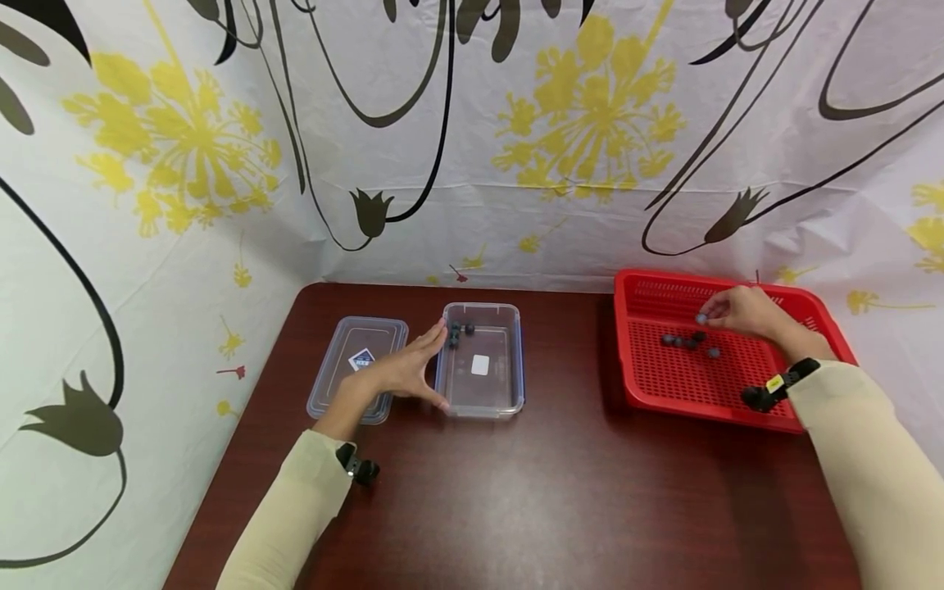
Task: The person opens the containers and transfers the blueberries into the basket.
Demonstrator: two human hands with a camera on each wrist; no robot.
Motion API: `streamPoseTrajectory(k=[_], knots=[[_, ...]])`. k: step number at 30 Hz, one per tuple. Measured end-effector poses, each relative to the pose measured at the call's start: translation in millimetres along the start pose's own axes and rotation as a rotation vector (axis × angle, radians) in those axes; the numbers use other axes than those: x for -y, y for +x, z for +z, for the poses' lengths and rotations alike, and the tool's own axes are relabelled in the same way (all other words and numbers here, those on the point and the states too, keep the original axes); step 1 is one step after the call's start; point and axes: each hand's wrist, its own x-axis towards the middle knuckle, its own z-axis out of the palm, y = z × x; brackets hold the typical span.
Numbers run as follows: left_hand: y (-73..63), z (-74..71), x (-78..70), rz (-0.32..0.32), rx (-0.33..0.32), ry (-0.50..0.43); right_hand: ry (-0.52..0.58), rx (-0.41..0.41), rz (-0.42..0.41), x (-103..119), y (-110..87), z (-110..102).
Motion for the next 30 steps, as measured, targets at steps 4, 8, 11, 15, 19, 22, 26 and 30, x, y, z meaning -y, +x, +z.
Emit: streamPoseTrajectory(k=[4, 8, 11, 15, 19, 22, 26, 30], knots=[[0.3, 0.5, 1.6, 0.000, 0.005, 0.006, 0.006, 0.076, 0.058, -9.4, -6.7, 5.3], [0.8, 1.0, 2.3, 0.007, 0.005, 0.012, 0.020, 0.128, 0.090, -14.3, -12.0, 11.9], [0.8, 0.7, 2.3, 0.011, 0.000, 0.017, 0.027, 0.143, 0.099, -17.3, -14.2, 16.6], [0.7, 0.0, 2.0, 0.013, 0.000, 0.019, 0.021, 0.154, 0.096, -21.2, -15.9, 21.2], [1.8, 1.0, 1.8, 0.014, -0.003, 0.005, 0.026, 0.148, 0.102, -21.1, -17.4, 19.7], [2.4, 1.9, 2.2, 0.016, -0.003, -0.002, 0.018, 0.100, 0.063, -13.4, -14.4, 15.5], [2.0, 1.9, 2.8, 0.014, 0.001, -0.004, -0.010, -0.006, -0.053, 12.8, -2.0, 6.8], [1.3, 1.2, 2.7, 0.007, 0.000, 0.003, -0.012, -0.097, -0.173, 54.2, 17.1, -3.1]])
